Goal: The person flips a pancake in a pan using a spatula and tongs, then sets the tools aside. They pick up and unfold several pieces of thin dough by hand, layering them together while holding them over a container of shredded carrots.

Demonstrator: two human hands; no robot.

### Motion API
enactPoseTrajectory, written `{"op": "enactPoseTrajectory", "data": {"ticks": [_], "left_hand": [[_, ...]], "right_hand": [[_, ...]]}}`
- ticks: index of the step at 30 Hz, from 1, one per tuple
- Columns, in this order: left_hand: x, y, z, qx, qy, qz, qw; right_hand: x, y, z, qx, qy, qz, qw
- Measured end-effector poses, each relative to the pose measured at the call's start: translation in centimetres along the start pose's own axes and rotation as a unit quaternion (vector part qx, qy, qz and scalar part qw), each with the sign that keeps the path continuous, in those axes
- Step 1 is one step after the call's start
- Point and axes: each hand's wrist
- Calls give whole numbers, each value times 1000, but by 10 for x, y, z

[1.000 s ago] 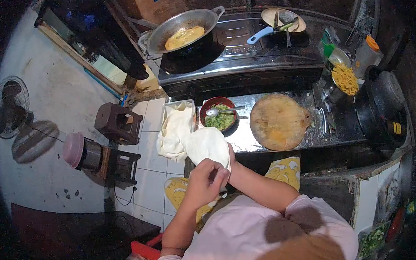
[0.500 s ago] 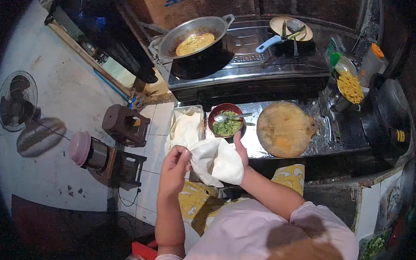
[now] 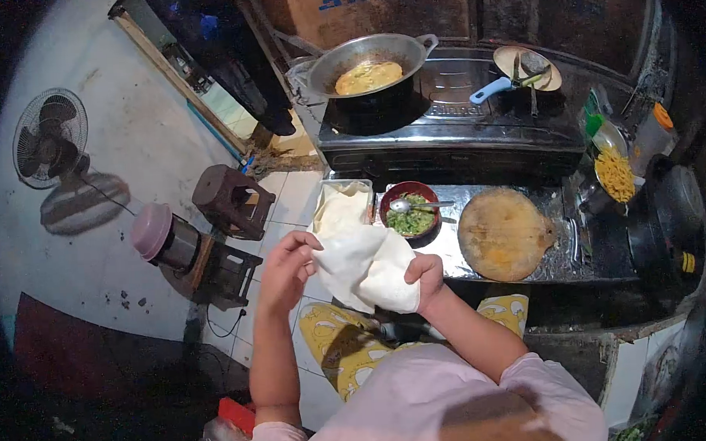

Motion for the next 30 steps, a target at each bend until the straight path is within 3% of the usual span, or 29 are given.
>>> {"op": "enactPoseTrajectory", "data": {"ticks": [1, 5, 7, 8, 10, 13, 16, 17, 25, 30], "left_hand": [[-18, 4, 0, 26, 106, 98, 989], [-55, 43, -18, 79, 69, 205, 973], [-69, 48, -21, 143, 140, 351, 915], [-72, 44, -21, 146, 140, 348, 915], [-73, 31, -21, 111, 38, 328, 937], [-56, 11, -18, 81, -2, 316, 945], [-33, -11, -12, 75, -11, 220, 973], [-35, -22, -8, 65, 23, 175, 982], [14, -36, 5, 67, -16, 246, 967], [32, -43, 6, 67, 1, 189, 980]], "right_hand": [[2, 3, 2, -1, 1, -1, 1000], [16, 13, 3, 39, -42, -107, 993], [24, 8, 2, 53, -38, -142, 988], [25, 4, 3, 54, -35, -144, 987], [23, 0, 2, 39, -3, -146, 989], [15, 2, -2, 72, 27, -113, 991], [6, -4, -3, 45, 33, -75, 996], [2, -4, -3, 16, 47, -44, 998], [-17, 9, -18, 18, 61, -31, 997], [-20, 5, -25, 15, 27, -11, 999]]}}
Point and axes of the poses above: each hand's wrist, its own z-axis towards the middle knuckle, its own y-axis out of the palm, x = y × z, and after that the axes turned 5 degrees about -z, right-handed
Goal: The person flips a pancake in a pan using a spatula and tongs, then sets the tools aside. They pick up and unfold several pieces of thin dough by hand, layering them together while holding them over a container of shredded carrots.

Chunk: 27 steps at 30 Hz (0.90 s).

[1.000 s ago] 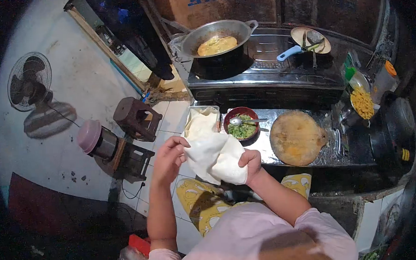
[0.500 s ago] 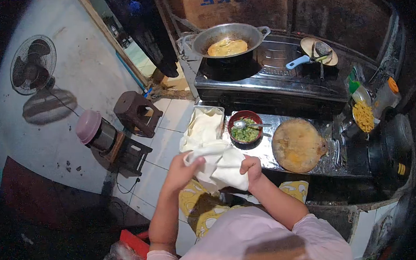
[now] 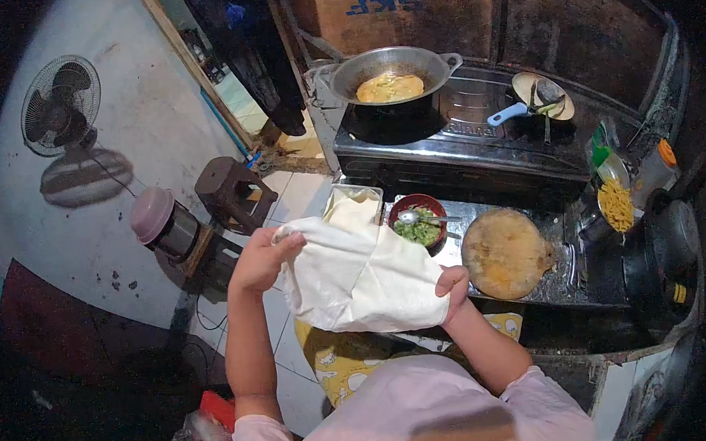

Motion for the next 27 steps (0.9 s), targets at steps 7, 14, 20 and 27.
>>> {"op": "enactPoseTrajectory", "data": {"ticks": [7, 14, 20, 27], "left_hand": [[-14, -10, 0, 4, -9, -145, 989], [-26, -29, 1, -20, -39, -183, 982], [-36, -44, 5, -63, -33, -228, 971], [-64, -48, -6, -39, 38, -315, 947]], "right_hand": [[4, 1, 0, -25, -14, 33, 999], [4, 3, -4, -45, -4, 20, 999], [4, 4, -8, -13, -6, 8, 1000], [6, 14, -5, 35, -62, -37, 997]]}}
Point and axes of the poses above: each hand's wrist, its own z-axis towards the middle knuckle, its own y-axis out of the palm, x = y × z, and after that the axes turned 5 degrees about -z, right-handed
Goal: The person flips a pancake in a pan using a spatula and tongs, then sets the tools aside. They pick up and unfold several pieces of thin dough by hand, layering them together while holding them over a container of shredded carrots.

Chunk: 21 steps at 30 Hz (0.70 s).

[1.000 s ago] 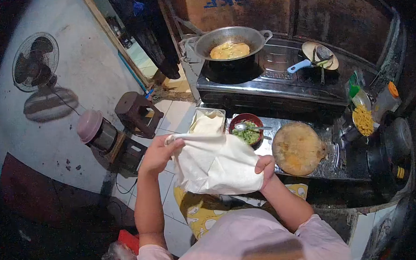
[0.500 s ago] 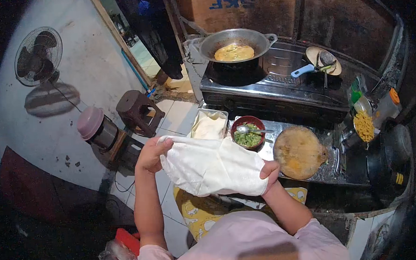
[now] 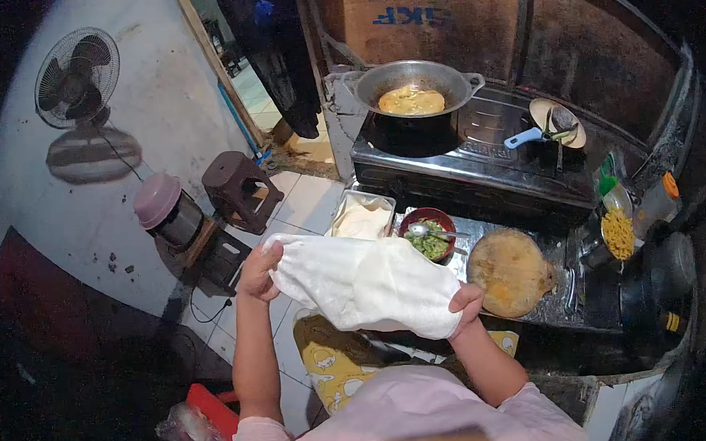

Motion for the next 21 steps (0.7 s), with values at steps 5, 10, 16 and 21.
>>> {"op": "enactPoseTrajectory", "data": {"ticks": [5, 10, 16, 21], "left_hand": [[-13, 5, -13, 43, 74, -96, 992], [-38, -12, -26, 97, 94, -180, 974], [-36, -37, -27, 90, 28, -205, 974], [-22, -41, -16, 75, 44, -208, 974]], "right_hand": [[-2, 7, 4, 0, -34, 0, 999], [-2, 1, 3, -4, -31, -18, 999], [-16, -1, -1, 38, 5, -46, 998], [-25, -2, -1, 6, -31, -82, 996]]}}
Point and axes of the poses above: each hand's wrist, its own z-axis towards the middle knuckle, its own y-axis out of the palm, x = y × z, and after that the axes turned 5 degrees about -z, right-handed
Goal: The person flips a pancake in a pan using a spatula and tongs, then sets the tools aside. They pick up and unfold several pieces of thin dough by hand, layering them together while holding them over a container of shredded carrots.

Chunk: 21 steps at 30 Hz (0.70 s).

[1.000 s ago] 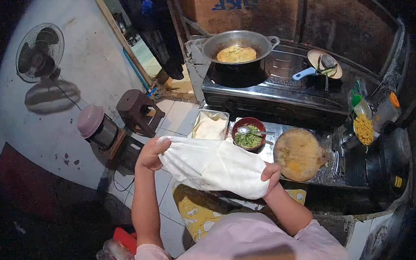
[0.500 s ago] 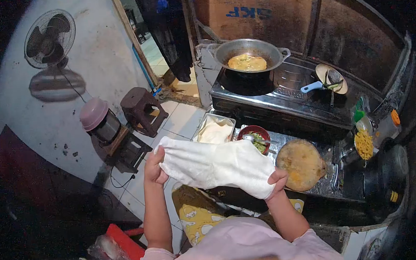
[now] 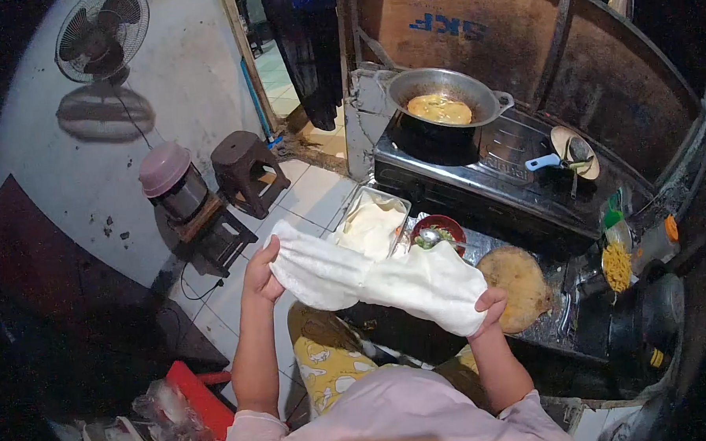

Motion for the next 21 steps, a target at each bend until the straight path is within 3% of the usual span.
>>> {"op": "enactPoseTrajectory", "data": {"ticks": [6, 8, 12, 16, 21], "left_hand": [[18, 2, 9, 26, 35, -19, 999], [28, 4, 11, -26, 28, -25, 999], [41, 15, 21, 1, 43, 118, 992], [40, 41, 41, 6, -5, 247, 969], [37, 68, 81, -47, -34, 242, 968]], "right_hand": [[-19, 16, -8, 8, -41, -13, 999], [-28, 13, -13, 9, -54, -29, 998], [-33, 23, -17, 11, -86, -75, 993], [-33, 24, -21, -7, -85, -79, 993], [-30, 5, -23, 28, -76, -69, 994]]}}
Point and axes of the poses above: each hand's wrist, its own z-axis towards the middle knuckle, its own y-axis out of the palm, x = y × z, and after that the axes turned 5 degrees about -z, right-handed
